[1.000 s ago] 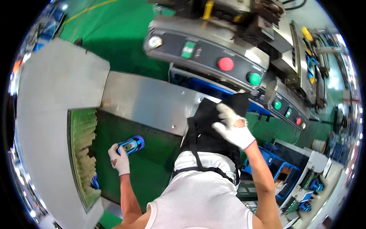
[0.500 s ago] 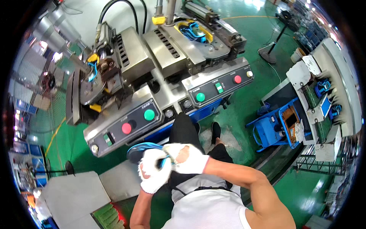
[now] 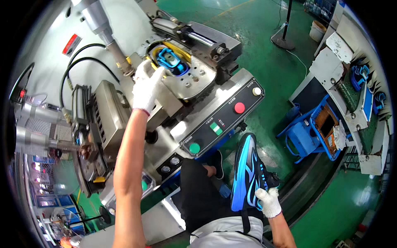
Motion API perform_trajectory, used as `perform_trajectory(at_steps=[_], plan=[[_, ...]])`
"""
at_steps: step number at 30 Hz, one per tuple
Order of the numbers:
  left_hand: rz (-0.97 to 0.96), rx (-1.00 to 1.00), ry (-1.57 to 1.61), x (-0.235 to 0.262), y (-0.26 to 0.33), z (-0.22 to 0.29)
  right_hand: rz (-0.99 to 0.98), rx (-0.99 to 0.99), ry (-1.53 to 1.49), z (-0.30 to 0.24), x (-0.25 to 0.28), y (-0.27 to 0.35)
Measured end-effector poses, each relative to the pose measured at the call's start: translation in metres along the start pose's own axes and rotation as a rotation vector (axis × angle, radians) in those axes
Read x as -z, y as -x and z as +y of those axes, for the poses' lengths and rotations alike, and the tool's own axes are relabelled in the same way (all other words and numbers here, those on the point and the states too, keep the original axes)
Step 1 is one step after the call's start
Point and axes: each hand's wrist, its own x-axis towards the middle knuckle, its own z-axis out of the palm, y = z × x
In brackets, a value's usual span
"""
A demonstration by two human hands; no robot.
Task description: The person repeatedly picks up blue and black shoe soles from a conveyor belt and places them into a machine. They then remove the processed soles and place them onto a nearby table. The task involves a continuous loop of handling individual shoe soles through a mechanical process.
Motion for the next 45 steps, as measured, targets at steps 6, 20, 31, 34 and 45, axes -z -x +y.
perform_trajectory(at_steps=[6,20,31,34,45], plan=[[0.036,0.082,-0.125,-0.102,-0.109,-0.046,0.079,-0.079,-0.172,0.041,0.031,-0.050],[0.459,-0.309,0.192,-0.044,-0.086,-0.004,0.053,0.076,-0.032,0.017,0.019,-0.053],[-0.367,-0.492,0.435,0.114,0.235,0.011,0.040,0.567,0.267,-0.127,-0.108,-0.114],[-0.484,-0.248,0.515,0.117,0.317,-0.018,-0.021,0.756,0.577,-0.207,-0.199,-0.137],[-0.626,-0.052,0.551,0.134,0.388,-0.069,-0.021,0.834,1.840,-0.281,-0.455,-0.325]])
